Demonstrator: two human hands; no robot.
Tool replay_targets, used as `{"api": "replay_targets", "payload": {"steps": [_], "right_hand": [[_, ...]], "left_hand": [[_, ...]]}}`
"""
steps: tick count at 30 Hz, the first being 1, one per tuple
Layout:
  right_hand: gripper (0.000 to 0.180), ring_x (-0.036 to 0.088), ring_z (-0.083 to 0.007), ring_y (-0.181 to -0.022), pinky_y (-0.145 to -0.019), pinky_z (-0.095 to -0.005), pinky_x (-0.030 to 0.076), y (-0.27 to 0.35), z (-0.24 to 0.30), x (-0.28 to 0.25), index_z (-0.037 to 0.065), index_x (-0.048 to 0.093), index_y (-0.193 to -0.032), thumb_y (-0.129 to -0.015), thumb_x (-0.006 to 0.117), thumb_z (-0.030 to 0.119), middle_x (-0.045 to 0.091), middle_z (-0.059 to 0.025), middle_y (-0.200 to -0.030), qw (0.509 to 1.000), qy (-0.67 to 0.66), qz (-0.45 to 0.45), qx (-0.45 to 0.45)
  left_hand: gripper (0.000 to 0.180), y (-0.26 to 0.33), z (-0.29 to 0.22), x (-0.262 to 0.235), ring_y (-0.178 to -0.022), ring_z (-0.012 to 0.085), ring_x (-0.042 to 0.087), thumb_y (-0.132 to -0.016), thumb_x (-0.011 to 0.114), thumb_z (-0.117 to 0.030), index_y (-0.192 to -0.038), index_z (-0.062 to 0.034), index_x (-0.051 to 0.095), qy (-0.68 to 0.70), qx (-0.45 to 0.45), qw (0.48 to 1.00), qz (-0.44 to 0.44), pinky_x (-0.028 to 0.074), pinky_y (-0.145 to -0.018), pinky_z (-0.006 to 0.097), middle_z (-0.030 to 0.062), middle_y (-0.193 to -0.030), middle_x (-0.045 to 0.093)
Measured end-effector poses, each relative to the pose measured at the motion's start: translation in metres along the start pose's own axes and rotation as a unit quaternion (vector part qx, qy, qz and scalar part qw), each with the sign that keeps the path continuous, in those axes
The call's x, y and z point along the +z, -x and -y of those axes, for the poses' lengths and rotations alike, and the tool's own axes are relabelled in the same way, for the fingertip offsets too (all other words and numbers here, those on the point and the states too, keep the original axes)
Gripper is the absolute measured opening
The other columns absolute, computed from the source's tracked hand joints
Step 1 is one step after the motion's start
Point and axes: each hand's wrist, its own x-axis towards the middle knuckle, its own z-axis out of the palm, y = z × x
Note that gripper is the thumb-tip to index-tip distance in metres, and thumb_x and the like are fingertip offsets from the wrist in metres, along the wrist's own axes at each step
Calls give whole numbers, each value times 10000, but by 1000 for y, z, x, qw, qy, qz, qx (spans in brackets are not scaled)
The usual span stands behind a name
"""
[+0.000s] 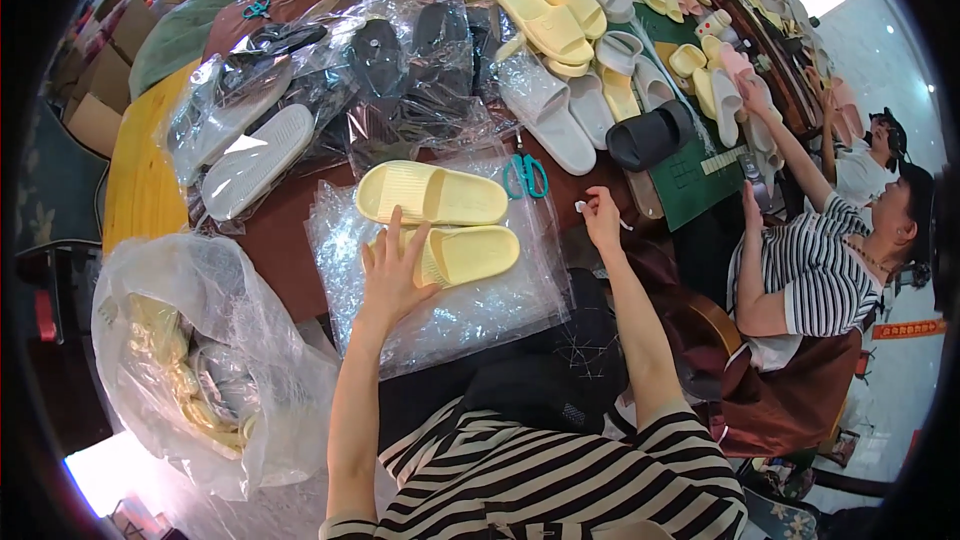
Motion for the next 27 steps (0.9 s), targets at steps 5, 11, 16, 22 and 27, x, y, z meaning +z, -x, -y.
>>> {"api": "replay_targets", "payload": {"steps": [5,11,16,22,27], "right_hand": [[331,626,-318,-850,-777,-425,510,0,45,3,41,568,-1163,-853,683,29,583,-129,-1014,993,77,-59,-62],[264,614,-399,-993,-814,-494,506,-23,118,34,33,571,-1136,-893,651,94,587,-176,-1094,990,1,53,-132],[436,624,-418,-1026,-833,-524,512,-37,126,57,62,499,-1192,-853,722,223,596,-211,-1106,978,170,99,-66],[479,619,-426,-1041,-850,-533,519,-49,108,52,74,489,-1241,-841,720,200,600,-218,-1134,980,135,129,-71],[516,619,-444,-1057,-872,-549,519,-56,82,38,71,481,-1291,-820,676,152,592,-236,-1171,978,144,112,-101]], "left_hand": [[1101,3,5,-5,-1383,457,359,-605,889,-339,-1547,-294,320,3,-8,1000,2,284,-1091,698,147,-1649,110],[1107,1,5,-4,-1388,461,350,-601,893,-349,-1546,-299,318,-2,-6,1000,7,284,-1089,701,150,-1648,108],[1114,1,-3,-4,-1429,467,291,-625,886,-384,-1561,-298,289,-43,-10,999,16,283,-1093,693,156,-1643,119],[882,-13,-26,-3,-1375,403,369,-724,816,-350,-1494,-183,419,-29,41,994,-94,291,-1118,604,204,-1488,360],[503,-53,-52,22,-1219,338,479,-841,659,-195,-1324,-85,569,-211,134,965,-78,313,-1095,528,142,-1179,566]]}}
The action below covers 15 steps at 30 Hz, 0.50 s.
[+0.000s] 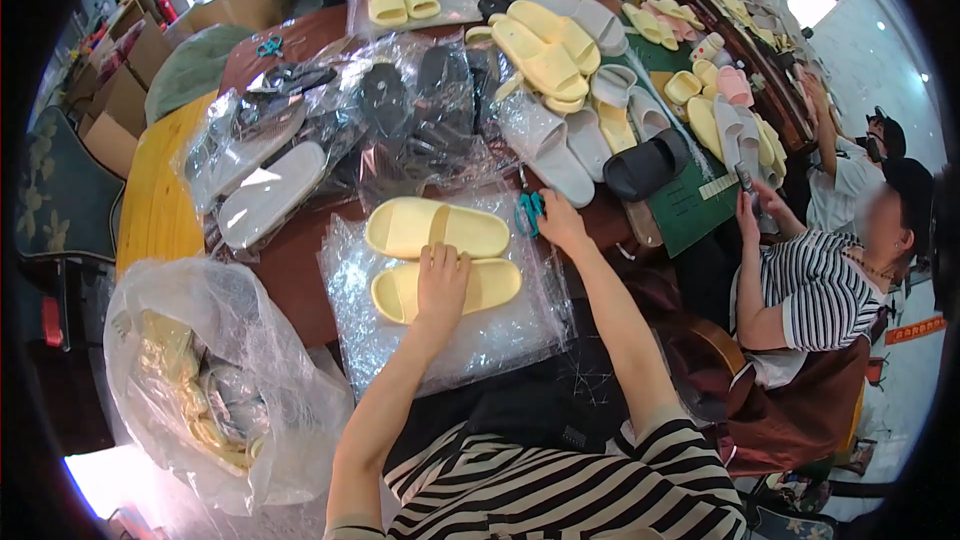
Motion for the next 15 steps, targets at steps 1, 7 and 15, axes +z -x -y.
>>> {"api": "replay_targets", "payload": {"steps": [1,7,15], "right_hand": [[549,610,-451,-1073,-867,-550,524,1,8,-2,70,479,-1290,-800,697,189,575,-236,-1192,1000,15,15,2],[696,604,-456,-1086,-899,-536,520,7,14,-5,102,457,-1364,-738,734,227,575,-243,-1181,995,56,74,23],[669,649,-385,-1094,-943,-456,513,22,-13,-40,92,560,-1367,-740,694,281,666,-232,-1190,988,-95,99,64]], "left_hand": [[411,0,-1,3,-1180,313,496,-855,624,-189,-1254,-95,600,-44,-8,999,26,323,-1081,481,124,-1140,582],[191,-13,-2,16,-1048,252,536,-854,607,-185,-1035,-140,648,-87,-15,994,69,369,-963,402,79,-1020,610],[196,-13,7,17,-995,243,556,-798,658,-134,-993,-144,655,-48,26,996,66,396,-899,392,73,-969,609]]}}
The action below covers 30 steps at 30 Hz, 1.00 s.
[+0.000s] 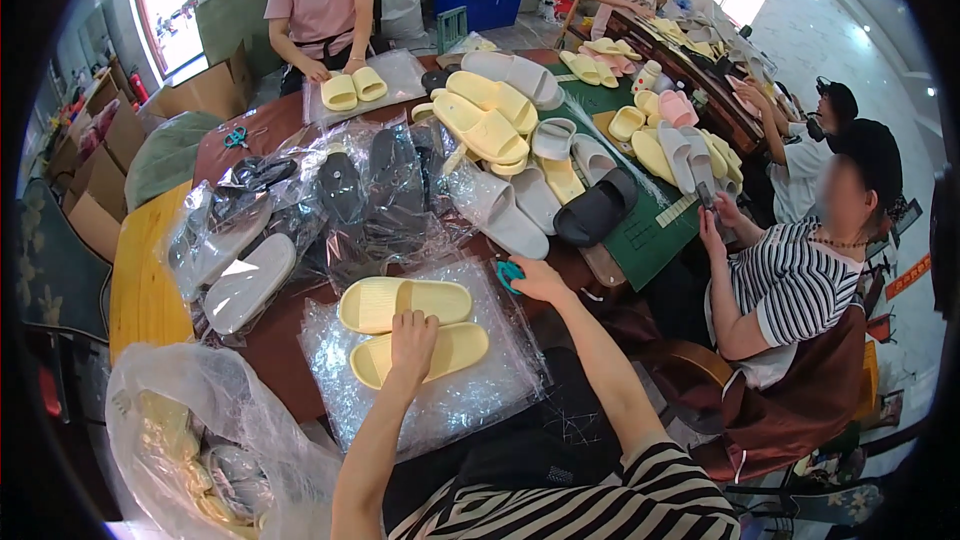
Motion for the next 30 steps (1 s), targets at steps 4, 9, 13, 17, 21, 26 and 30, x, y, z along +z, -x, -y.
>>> {"api": "replay_targets", "payload": {"steps": [4,9,13,17,21,26,30], "right_hand": [[598,605,-357,-1173,-992,-418,480,44,40,-14,32,513,-1358,-789,660,145,613,-207,-1271,990,-96,-11,-106],[614,642,-294,-1067,-930,-372,506,83,60,10,44,498,-1371,-802,717,117,629,-190,-1166,980,-107,-1,-169],[618,607,-353,-1026,-879,-431,491,99,78,29,60,515,-1340,-793,749,230,600,-184,-1090,980,-33,4,-194],[628,583,-348,-975,-822,-461,465,101,82,38,79,530,-1312,-769,751,305,575,-156,-1011,967,52,-34,-247],[566,592,-345,-984,-834,-452,471,102,93,45,73,558,-1278,-790,741,293,589,-153,-1031,956,55,-64,-280],[572,593,-342,-986,-832,-450,475,98,107,49,72,557,-1293,-791,749,269,593,-151,-1050,955,31,-90,-280],[526,619,-332,-947,-799,-440,504,93,112,51,76,568,-1293,-821,739,235,607,-140,-1023,953,23,-118,-279]], "left_hand": [[208,7,4,8,-1018,243,565,-761,679,-115,-967,-111,645,38,-1,998,-51,420,-897,386,79,-982,604],[158,0,2,-2,-945,245,551,-777,630,-107,-935,-103,616,34,0,997,-74,422,-834,368,65,-892,569],[173,15,4,-10,-949,243,556,-769,639,-80,-940,-99,627,90,-6,985,-148,428,-829,374,61,-889,592],[188,32,-2,-23,-925,264,588,-780,655,11,-948,-73,643,282,-94,912,-282,455,-812,401,77,-895,638],[180,43,-6,-27,-888,276,597,-806,663,32,-958,-61,636,363,-136,870,-306,458,-770,402,76,-893,655],[175,43,-7,-30,-888,272,597,-807,665,23,-957,-62,638,359,-131,872,-307,455,-766,400,69,-890,652],[181,42,-8,-29,-890,271,600,-802,668,31,-954,-63,643,357,-127,875,-302,453,-763,397,71,-890,652]]}}
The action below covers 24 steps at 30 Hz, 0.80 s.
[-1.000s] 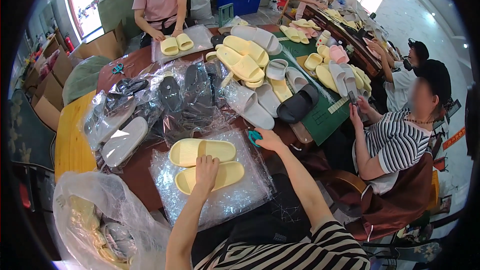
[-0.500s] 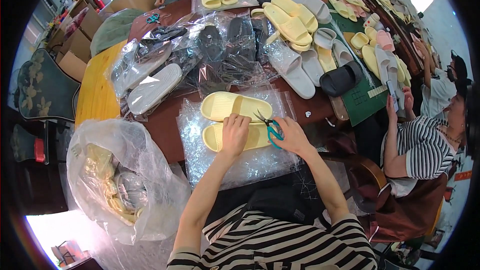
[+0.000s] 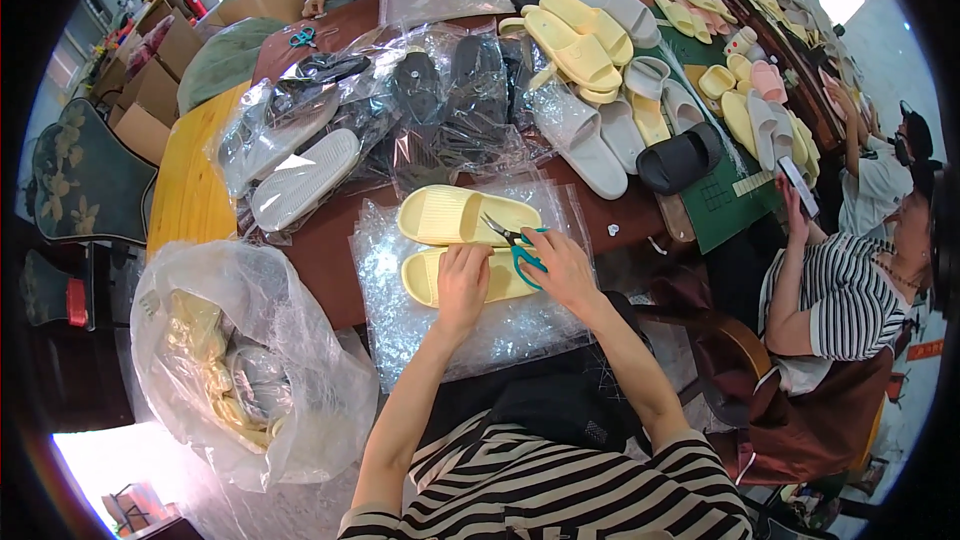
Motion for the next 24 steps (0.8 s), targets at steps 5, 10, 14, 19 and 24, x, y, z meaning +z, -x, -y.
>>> {"api": "replay_targets", "payload": {"steps": [5,10,14,19,24], "right_hand": [[486,644,-331,-911,-768,-434,524,1,-6,0,88,587,-1279,-836,729,228,621,-129,-988,1000,-6,23,18],[467,644,-340,-918,-762,-440,529,0,-32,-1,91,603,-1266,-834,734,212,616,-134,-993,995,24,32,91],[486,630,-317,-965,-778,-440,534,-20,-73,3,97,611,-1260,-806,752,199,595,-116,-1054,991,86,4,100],[463,605,-282,-999,-820,-404,533,-61,-102,12,109,636,-1215,-771,759,150,595,-76,-1052,992,114,50,1],[445,603,-271,-1000,-835,-389,528,-76,-119,27,104,643,-1210,-776,739,115,603,-68,-1061,986,153,51,-45]], "left_hand": [[178,3,2,3,-886,283,602,-798,666,39,-945,-57,645,10,-4,1000,7,467,-768,407,80,-890,651],[186,5,-4,-2,-895,302,603,-791,662,58,-945,-42,638,45,0,999,7,498,-769,420,97,-893,646],[196,8,-16,-4,-897,316,605,-786,663,73,-949,-31,631,79,18,996,26,513,-783,412,112,-905,639],[226,11,-33,-5,-907,319,613,-789,659,92,-977,-29,635,130,14,991,32,520,-777,413,119,-929,645],[258,5,-59,-16,-908,321,632,-778,685,121,-988,-26,657,170,38,984,39,521,-782,389,121,-938,663]]}}
